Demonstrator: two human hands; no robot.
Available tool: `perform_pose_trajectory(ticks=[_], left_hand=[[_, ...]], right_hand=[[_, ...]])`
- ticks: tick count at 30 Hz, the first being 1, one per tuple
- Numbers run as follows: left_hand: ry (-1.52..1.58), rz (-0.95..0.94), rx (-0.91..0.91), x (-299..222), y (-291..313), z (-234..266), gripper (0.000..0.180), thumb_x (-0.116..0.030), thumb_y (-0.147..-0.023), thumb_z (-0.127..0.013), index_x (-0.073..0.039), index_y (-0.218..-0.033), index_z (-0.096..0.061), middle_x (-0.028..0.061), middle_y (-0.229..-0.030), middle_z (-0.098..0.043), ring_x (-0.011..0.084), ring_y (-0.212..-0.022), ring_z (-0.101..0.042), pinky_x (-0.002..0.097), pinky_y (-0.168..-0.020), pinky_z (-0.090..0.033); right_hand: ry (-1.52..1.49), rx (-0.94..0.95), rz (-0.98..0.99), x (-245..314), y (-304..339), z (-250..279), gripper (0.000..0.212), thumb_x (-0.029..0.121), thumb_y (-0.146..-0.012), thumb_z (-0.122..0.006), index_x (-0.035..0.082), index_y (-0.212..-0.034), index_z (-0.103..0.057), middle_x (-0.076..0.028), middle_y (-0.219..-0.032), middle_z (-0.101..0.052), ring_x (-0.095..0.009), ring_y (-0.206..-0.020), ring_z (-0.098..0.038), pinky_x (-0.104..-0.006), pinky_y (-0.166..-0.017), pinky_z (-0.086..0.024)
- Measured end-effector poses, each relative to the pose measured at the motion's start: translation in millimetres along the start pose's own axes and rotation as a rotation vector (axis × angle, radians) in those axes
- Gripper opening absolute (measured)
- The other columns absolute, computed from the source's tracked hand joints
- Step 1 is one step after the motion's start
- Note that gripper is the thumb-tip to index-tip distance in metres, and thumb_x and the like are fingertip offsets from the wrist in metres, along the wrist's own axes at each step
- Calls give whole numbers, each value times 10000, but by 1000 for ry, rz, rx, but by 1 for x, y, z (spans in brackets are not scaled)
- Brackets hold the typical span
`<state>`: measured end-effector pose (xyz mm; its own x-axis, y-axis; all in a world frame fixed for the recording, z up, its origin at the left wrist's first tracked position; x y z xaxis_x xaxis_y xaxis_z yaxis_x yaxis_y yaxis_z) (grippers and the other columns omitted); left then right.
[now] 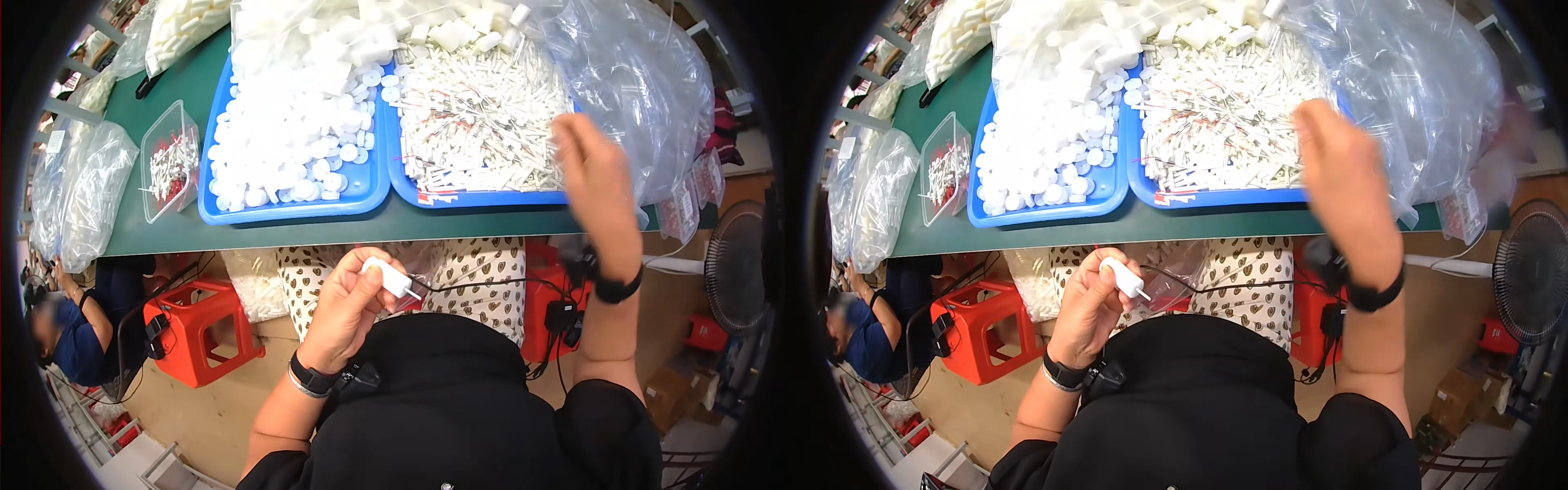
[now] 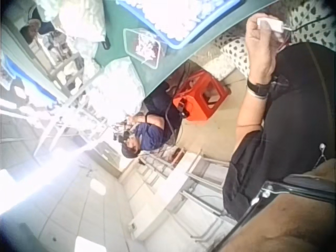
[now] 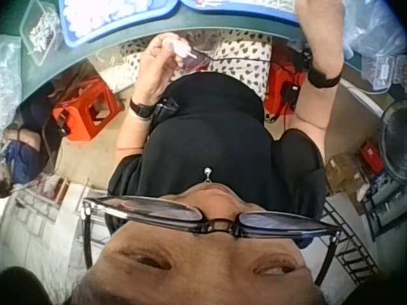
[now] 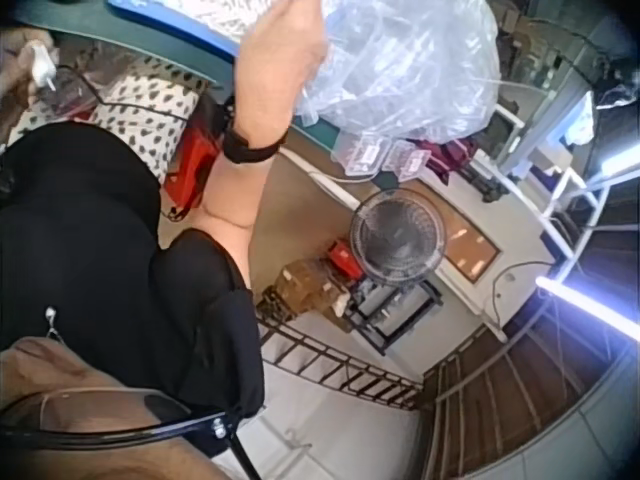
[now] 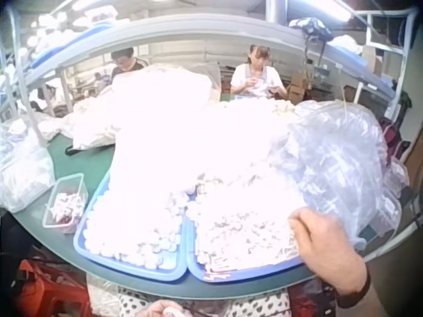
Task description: The person repeatedly picks small white plastic caps and thin white sticks from blue trays and inserts the sticks into the caps. The person handles the items one at a time, placing the assembled units back into the tray. The workspace includes multiple trays of components and plastic bags on a green table.
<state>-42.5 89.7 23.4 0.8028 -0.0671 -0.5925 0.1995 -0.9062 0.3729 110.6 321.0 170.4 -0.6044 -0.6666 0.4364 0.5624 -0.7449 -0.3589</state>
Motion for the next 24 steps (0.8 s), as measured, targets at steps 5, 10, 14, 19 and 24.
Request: perform_pose_trajectory(ticks=[5,10,14,19,24], left_hand=[[9,103,102,6,0,-17,215,-259,-1017,-522,-81,-1137,-508,153,-1013,-641,125,-713,-566,262,-646,-494],[-42,133,151,5,1,-22,218,-262,-1048,-459,-58,-1092,-521,123,-1051,-636,103,-747,-579,259,-704,-513],[-7,133,140,2,-1,-21,233,-263,-1041,-484,-44,-1070,-556,97,-1053,-629,98,-777,-578,254,-712,-510],[76,88,99,3,-7,-9,223,-235,-1022,-526,-19,-1047,-575,101,-1055,-614,98,-774,-562,252,-724,-494],[96,-2,45,-4,-11,-18,198,-251,-1018,-542,-56,-1010,-574,27,-933,-613,77,-741,-555,216,-655,-467]], right_hand=[[750,167,-36,-75,-25,-2,205,179,-889,-628,-26,-903,-630,-229,-871,-659,-426,-808,-644,-477,-712,-507],[711,187,-50,-81,-31,-13,225,201,-862,-654,-13,-930,-643,-212,-897,-664,-402,-873,-649,-482,-752,-500],[506,-23,-60,-73,-31,8,212,176,-869,-647,0,-987,-626,-199,-903,-663,-379,-879,-641,-434,-756,-500],[-216,136,-24,13,2,-9,194,113,-859,-661,4,-1002,-588,-155,-896,-652,-310,-790,-632,-354,-717,-501],[-314,413,488,109,66,-51,276,39,-762,-733,9,-994,-588,-123,-852,-628,-305,-736,-620,-388,-638,-495]])
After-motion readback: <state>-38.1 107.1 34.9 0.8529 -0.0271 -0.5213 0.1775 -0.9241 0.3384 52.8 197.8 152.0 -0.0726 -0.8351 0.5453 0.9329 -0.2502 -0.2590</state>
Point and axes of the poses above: each hand's wrist, its own y-axis away from the middle knuckle, its own z-axis out of the back of the hand, x = y × z, the point moved 8 cm from there along -y, towards the middle knuckle
